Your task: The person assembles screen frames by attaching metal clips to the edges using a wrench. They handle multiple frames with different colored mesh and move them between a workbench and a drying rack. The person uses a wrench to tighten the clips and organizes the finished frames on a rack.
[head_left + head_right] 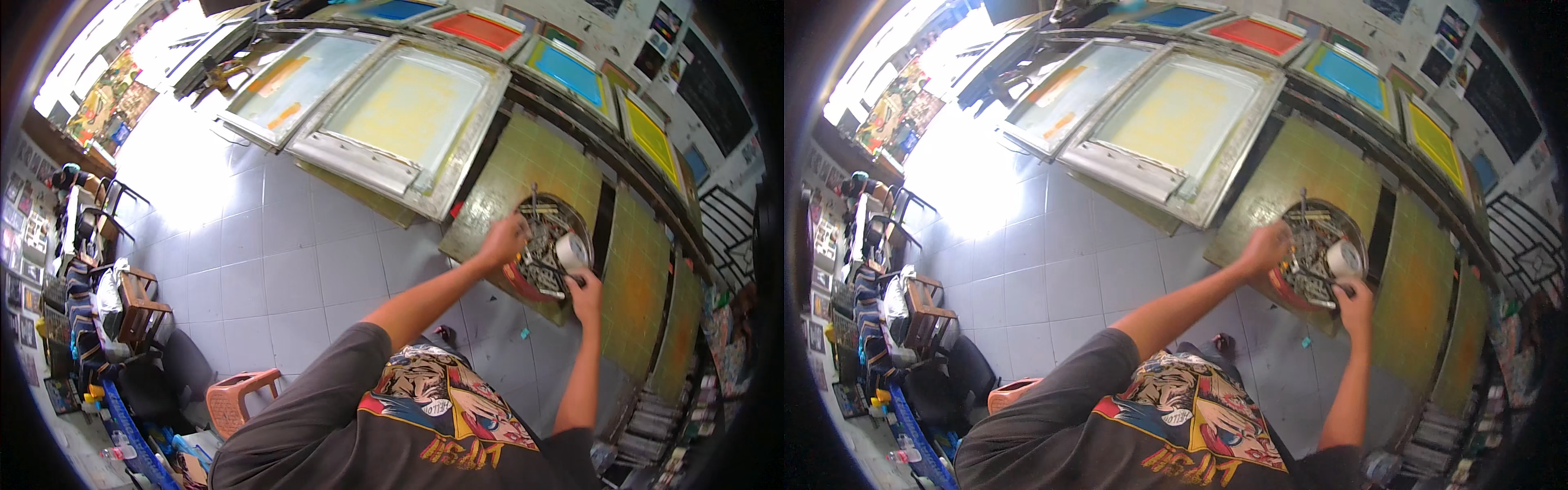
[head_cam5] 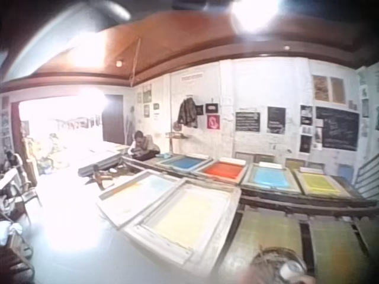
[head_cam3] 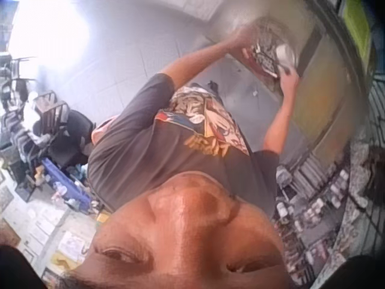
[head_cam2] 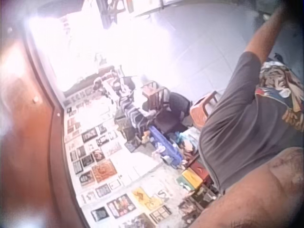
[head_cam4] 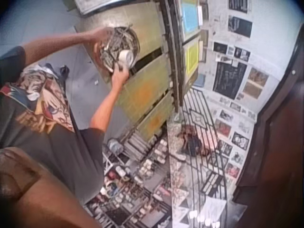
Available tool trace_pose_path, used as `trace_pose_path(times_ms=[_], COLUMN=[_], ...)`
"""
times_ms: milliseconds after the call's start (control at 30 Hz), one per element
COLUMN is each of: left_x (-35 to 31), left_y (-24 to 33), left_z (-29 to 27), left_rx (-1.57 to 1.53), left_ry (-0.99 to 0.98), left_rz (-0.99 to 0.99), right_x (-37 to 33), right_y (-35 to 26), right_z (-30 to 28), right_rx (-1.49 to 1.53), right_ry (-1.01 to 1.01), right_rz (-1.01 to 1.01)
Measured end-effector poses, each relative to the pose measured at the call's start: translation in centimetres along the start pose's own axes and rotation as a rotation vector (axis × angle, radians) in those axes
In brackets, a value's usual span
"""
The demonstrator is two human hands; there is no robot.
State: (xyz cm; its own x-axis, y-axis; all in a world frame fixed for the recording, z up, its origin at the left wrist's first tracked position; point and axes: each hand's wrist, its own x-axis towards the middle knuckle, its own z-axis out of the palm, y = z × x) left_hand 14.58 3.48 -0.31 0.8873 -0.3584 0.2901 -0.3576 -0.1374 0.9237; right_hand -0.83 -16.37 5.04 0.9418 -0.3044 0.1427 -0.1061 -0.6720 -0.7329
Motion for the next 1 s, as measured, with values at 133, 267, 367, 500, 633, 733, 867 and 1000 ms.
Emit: trace_pose_path(times_ms=[133,267,367,500,633,733,867,1000], left_x=[-0.6,-2.1,-4.4,-7.4,-9.4,-9.0,-5.5,-0.8], left_y=[0.6,2.8,3.8,-0.3,-8.4,-12.2,-16.1,-20.2], left_z=[-0.5,-7.3,-16.1,-30.1,-47.2,-59.6,-71.3,-80.7], left_rx=[0.165,0.169,0.115,-0.033,-0.056,0.071,0.229,0.415], left_ry=[-0.284,-0.32,-0.257,0.078,0.522,0.649,0.593,0.536], left_rz=[0.037,0.223,0.097,-0.209,-0.352,-0.397,-0.442,-0.404], right_x=[-2.4,-0.8,-1.3,-1.2,-0.5,0.8,2.8,7.2], right_y=[3.6,-3.7,-2.6,-10.7,-20.0,-27.1,-33.5,-39.6], right_z=[-1.9,0.6,1.9,9.1,20.6,31.5,46.6,54.7], right_rx=[0.556,1.234,1.225,1.146,0.847,0.759,0.803,0.765], right_ry=[0.313,0.762,0.37,0.068,-0.546,-0.777,-0.733,-0.688], right_rz=[0.191,0.336,0.177,0.514,0.397,0.392,0.258,0.358])
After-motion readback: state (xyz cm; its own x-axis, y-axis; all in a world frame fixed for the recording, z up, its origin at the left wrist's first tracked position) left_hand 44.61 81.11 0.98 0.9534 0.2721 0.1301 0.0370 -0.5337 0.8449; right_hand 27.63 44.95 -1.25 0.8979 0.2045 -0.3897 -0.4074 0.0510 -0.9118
